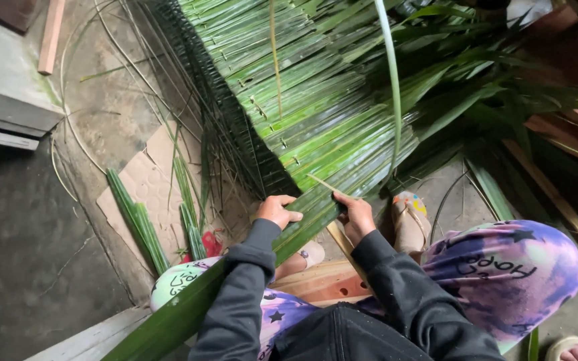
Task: Weaving individual palm leaves onto a horizontal support to create a mat or thatch.
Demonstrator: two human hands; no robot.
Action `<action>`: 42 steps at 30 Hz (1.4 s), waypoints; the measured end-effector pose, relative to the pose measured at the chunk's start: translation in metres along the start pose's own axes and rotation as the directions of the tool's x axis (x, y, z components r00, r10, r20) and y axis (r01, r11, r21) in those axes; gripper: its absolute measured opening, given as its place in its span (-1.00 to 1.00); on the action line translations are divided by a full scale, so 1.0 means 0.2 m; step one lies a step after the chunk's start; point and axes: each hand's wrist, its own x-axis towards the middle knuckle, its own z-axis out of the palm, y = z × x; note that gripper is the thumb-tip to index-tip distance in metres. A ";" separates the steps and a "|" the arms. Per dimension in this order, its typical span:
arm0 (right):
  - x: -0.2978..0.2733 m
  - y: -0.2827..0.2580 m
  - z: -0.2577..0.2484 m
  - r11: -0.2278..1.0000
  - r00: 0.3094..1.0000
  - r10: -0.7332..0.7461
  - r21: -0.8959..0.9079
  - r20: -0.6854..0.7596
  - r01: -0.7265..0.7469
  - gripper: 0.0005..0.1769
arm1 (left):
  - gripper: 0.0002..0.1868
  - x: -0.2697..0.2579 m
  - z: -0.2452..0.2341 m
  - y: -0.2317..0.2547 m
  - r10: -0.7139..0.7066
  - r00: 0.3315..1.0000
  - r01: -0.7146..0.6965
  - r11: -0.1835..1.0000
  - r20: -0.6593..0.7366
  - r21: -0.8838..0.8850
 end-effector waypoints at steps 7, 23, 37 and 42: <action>0.04 0.04 -0.02 1.000 1.000 0.005 0.017 0.011 -0.005 -0.49 | -0.36 -0.05 -0.05 0.04 0.003 1.000 -0.003 1.000 0.031 0.016; 0.01 0.04 -0.02 1.000 1.000 0.001 -0.022 0.011 -0.001 -0.51 | -0.25 -0.31 0.02 0.27 0.194 0.939 0.046 0.748 -0.284 0.662; -0.07 0.02 0.00 0.996 0.999 -0.006 -0.090 0.036 0.009 -0.48 | -0.43 -0.14 0.16 0.20 -0.112 0.987 0.149 0.902 -0.112 0.406; -0.05 0.03 0.00 0.996 0.998 -0.068 -0.065 0.010 0.068 -0.51 | -0.25 -0.48 -0.02 0.57 -0.212 0.977 0.215 0.959 -0.031 0.183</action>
